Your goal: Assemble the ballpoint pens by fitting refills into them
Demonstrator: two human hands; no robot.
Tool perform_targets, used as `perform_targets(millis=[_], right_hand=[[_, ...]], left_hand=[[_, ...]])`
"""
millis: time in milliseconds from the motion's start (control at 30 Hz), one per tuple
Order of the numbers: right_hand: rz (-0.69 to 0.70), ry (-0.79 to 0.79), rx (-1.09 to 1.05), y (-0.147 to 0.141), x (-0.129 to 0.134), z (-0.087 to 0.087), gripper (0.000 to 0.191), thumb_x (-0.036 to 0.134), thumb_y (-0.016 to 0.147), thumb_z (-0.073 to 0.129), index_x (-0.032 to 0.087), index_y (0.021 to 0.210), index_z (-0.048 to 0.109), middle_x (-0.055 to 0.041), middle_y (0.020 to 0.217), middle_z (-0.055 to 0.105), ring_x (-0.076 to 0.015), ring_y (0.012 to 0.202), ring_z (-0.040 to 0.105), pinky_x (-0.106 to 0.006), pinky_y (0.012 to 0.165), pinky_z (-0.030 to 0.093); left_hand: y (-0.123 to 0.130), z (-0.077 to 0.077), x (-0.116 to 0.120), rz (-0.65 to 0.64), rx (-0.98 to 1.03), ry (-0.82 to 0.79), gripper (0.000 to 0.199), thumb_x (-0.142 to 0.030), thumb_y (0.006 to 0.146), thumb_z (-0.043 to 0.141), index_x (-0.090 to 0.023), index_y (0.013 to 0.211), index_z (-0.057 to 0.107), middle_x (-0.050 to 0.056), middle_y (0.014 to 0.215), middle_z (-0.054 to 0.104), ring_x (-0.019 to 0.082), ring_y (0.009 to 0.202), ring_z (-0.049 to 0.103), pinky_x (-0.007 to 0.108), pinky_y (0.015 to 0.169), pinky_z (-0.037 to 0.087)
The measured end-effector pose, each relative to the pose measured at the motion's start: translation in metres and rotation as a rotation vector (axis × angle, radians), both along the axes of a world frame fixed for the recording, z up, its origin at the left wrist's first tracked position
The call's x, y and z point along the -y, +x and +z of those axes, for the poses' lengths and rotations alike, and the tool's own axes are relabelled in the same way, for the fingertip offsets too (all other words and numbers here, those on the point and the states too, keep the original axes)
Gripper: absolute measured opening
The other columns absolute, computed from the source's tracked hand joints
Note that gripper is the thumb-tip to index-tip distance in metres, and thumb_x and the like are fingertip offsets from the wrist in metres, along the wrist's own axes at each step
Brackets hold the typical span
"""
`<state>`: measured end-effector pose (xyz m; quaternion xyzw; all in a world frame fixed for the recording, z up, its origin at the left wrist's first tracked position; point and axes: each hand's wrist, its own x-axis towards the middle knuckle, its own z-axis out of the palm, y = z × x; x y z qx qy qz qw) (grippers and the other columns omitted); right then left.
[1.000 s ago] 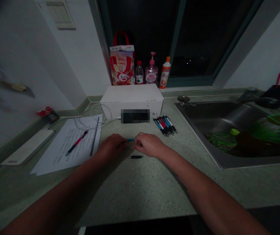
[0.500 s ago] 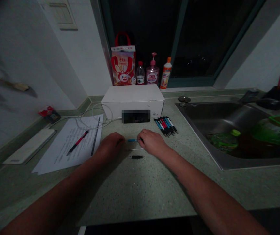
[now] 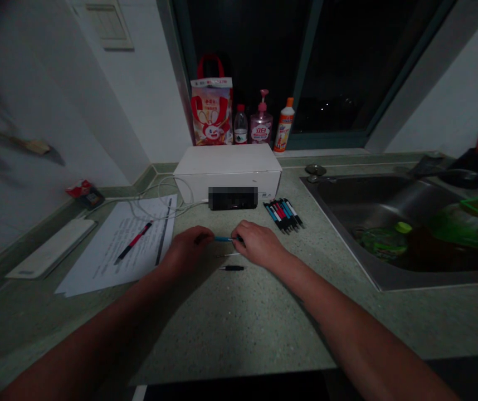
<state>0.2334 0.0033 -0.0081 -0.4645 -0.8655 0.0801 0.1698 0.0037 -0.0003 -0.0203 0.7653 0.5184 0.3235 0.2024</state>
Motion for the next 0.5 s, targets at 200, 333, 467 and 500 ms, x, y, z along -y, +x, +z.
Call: perform_targets(millis=[200,333,467,500], right_hand=[[-0.004,0.003,-0.013,-0.002,0.001,0.002,0.013,0.021,0.094,0.059,0.02,0.104,0.068,-0.0068,0.101,0.073,-0.0206,0.091,0.066,-0.032,0.078,0.046],[0.02,0.035,0.01,-0.002,0.003,0.002,0.016,0.02,0.095,0.056,0.02,0.107,0.067,-0.0074,0.104,0.073,-0.0213,0.094,0.066,-0.033,0.08,0.047],[0.072,0.055,-0.01,-0.003,0.006,0.002,0.026,0.018,0.097,0.053,0.022,0.119,0.065,-0.0077,0.112,0.072,-0.0216,0.101,0.066,-0.033,0.084,0.048],[0.08,0.057,-0.014,-0.004,0.006,0.003,0.028,0.018,0.096,0.053,0.023,0.121,0.064,-0.0075,0.114,0.072,-0.0215,0.102,0.066,-0.033,0.084,0.048]], left_hand=[[0.002,0.008,0.001,0.038,0.155,-0.121,0.01,-0.024,0.09,0.062,-0.022,0.089,0.071,0.005,0.088,0.078,0.021,0.082,0.071,0.036,0.077,0.056],[0.003,0.011,0.002,0.024,0.191,-0.144,0.01,-0.024,0.089,0.063,-0.02,0.085,0.071,0.005,0.085,0.077,0.02,0.079,0.071,0.036,0.076,0.057],[0.003,0.009,0.002,0.01,0.227,-0.165,0.008,-0.027,0.087,0.064,-0.021,0.084,0.069,0.003,0.082,0.076,0.019,0.077,0.07,0.034,0.074,0.056],[0.003,0.009,0.002,0.013,0.243,-0.171,0.007,-0.027,0.087,0.065,-0.021,0.086,0.068,0.003,0.082,0.075,0.019,0.077,0.069,0.034,0.074,0.056]])
